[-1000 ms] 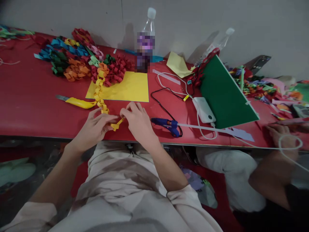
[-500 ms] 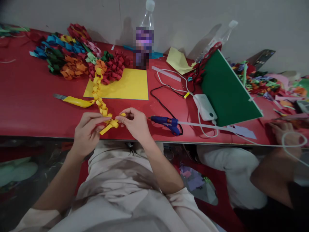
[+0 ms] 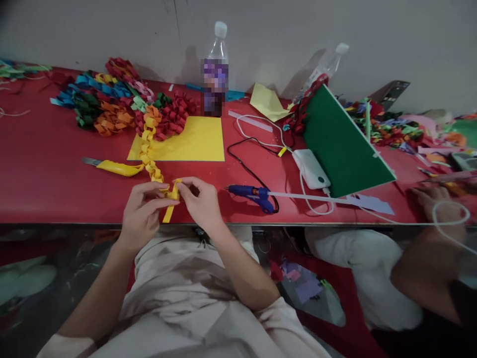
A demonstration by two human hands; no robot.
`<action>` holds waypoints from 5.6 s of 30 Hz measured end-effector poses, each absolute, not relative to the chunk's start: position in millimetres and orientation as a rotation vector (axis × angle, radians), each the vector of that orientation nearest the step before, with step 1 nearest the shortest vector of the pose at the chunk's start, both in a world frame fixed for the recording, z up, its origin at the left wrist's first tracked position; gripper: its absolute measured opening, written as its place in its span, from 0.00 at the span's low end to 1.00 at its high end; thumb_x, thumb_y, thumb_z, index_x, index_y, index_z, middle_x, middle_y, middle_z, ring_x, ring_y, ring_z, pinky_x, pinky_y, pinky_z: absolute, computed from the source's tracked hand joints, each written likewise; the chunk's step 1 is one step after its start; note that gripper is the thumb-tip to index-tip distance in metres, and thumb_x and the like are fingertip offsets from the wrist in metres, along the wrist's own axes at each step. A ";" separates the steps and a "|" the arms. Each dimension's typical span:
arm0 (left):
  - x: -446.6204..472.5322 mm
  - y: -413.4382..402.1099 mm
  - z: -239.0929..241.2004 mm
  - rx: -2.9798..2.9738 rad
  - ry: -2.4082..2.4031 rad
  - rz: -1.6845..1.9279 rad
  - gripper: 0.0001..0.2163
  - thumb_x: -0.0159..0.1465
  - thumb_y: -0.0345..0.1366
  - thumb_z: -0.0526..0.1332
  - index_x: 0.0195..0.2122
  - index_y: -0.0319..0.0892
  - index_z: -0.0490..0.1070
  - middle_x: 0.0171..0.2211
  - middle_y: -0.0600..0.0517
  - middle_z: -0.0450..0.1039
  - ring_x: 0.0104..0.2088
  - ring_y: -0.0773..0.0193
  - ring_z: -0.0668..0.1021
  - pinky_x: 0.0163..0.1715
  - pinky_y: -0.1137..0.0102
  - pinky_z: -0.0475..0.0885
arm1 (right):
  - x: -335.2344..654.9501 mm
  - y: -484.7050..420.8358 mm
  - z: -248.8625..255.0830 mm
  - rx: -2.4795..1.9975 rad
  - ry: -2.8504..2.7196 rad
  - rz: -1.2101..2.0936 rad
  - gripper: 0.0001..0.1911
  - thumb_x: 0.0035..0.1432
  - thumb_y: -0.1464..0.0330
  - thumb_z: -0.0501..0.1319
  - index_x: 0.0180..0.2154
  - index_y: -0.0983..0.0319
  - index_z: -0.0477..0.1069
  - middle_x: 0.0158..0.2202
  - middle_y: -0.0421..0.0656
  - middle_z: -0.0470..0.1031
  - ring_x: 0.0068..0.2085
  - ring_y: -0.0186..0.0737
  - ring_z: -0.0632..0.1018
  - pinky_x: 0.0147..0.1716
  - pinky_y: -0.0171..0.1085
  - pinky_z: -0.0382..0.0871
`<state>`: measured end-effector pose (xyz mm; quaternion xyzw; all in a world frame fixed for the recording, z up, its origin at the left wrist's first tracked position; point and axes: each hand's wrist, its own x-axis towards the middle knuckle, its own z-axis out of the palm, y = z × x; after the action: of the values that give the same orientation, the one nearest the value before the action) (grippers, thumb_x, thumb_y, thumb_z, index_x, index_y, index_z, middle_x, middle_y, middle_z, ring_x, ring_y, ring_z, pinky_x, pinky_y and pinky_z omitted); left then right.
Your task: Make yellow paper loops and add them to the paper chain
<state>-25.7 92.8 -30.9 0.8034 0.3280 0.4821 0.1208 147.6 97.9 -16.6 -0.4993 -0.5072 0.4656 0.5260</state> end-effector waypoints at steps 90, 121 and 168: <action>-14.2 88.7 -30.7 1.488 1.131 1.582 0.10 0.59 0.40 0.73 0.41 0.44 0.81 0.36 0.49 0.82 0.36 0.64 0.84 0.38 0.71 0.82 | 280.5 -7.3 -31.0 -1.833 -1.419 -0.187 0.25 0.59 0.57 0.66 0.53 0.61 0.64 0.51 0.55 0.67 0.48 0.52 0.72 0.44 0.51 0.72; -12.1 91.2 -40.1 1.410 0.864 1.572 0.13 0.58 0.37 0.76 0.43 0.46 0.81 0.35 0.51 0.83 0.36 0.64 0.85 0.40 0.71 0.81 | 249.4 52.6 37.0 -1.268 -2.022 0.842 0.09 0.67 0.62 0.62 0.48 0.54 0.72 0.40 0.42 0.76 0.36 0.42 0.78 0.34 0.40 0.75; -12.2 90.3 -37.9 1.415 0.936 1.538 0.10 0.57 0.38 0.76 0.39 0.46 0.82 0.34 0.50 0.83 0.36 0.60 0.84 0.36 0.68 0.80 | 250.7 49.9 33.4 -1.364 -2.040 0.847 0.11 0.67 0.57 0.61 0.48 0.54 0.72 0.41 0.45 0.78 0.34 0.43 0.78 0.31 0.41 0.77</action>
<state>-12.2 90.3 -37.9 0.5626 0.3721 0.6118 0.4131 250.7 49.9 33.4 -0.5059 -0.7568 0.3142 0.2694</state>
